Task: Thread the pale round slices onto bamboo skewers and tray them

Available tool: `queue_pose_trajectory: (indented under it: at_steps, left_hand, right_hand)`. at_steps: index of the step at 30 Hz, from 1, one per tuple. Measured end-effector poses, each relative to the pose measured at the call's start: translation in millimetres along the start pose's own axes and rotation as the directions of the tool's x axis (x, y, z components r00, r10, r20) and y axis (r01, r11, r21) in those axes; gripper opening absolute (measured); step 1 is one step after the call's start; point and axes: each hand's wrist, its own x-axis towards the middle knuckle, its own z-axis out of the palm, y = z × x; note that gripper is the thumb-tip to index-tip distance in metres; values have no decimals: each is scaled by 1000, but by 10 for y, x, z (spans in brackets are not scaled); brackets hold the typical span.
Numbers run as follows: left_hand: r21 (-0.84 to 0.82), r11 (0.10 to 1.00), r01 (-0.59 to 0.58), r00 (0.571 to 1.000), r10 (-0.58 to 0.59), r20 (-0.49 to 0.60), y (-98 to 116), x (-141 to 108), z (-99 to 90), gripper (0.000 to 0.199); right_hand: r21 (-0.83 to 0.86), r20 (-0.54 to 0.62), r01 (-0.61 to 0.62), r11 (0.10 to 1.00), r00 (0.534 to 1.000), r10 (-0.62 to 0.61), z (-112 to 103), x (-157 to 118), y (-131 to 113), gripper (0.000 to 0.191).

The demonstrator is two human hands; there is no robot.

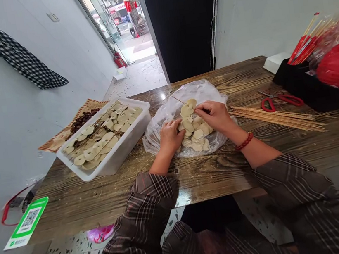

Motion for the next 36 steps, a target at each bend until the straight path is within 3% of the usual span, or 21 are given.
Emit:
queue_pose_trajectory:
  at_steps: [6, 11, 14, 16, 18, 21, 24, 26, 30, 36]
  left_hand:
    - [-67, 998, 4, 995, -11, -95, 29, -14, 13, 35]
    - [-227, 973, 38, 992, -65, -111, 25, -27, -18, 44]
    - [-367, 926, 89, 986, -133, -99, -5, -37, -71, 28]
    - [-542, 826, 157, 968, -237, -81, -30, -44, -119, 14]
    - [-751, 624, 215, 933, -360, -32, -52, -48, -175, 9]
    - [-945, 252, 209, 874, -481, 65, -75, -47, -260, 21]
    - [-989, 19, 149, 831, -544, 115, -93, -40, -319, 30]
    - [-995, -36, 96, 817, -568, 100, -102, -36, -339, 31]
    - [-998, -57, 35, 811, -583, 61, -109, -35, -346, 26]
    - [-997, -74, 22, 800, -597, 62, -94, -38, -350, 18]
  right_hand:
    - [7, 16, 10, 1000, 1000, -10, 8, -1, 13, 15]
    - [-10, 34, -7, 1000, 999, 7, -4, -7, 3, 16]
    - [-2, 43, -13, 1000, 999, 13, -7, -10, -19, 17]
    - [21, 46, -10, 1000, 999, 9, -8, -12, -42, 17]
    - [48, 53, -10, 999, 999, 8, -8, -18, -69, 17]
    - [64, 87, -17, 998, 996, 12, -6, -36, -108, 17]
    - [64, 165, 2, 998, 986, -13, 9, -72, -135, 16]
    - [67, 223, 34, 997, 974, -48, 25, -102, -146, 17]
    - [39, 310, 97, 995, 945, -104, 56, -152, -153, 18]
    - [-4, 342, 126, 992, 932, -117, 72, -179, -137, 18]
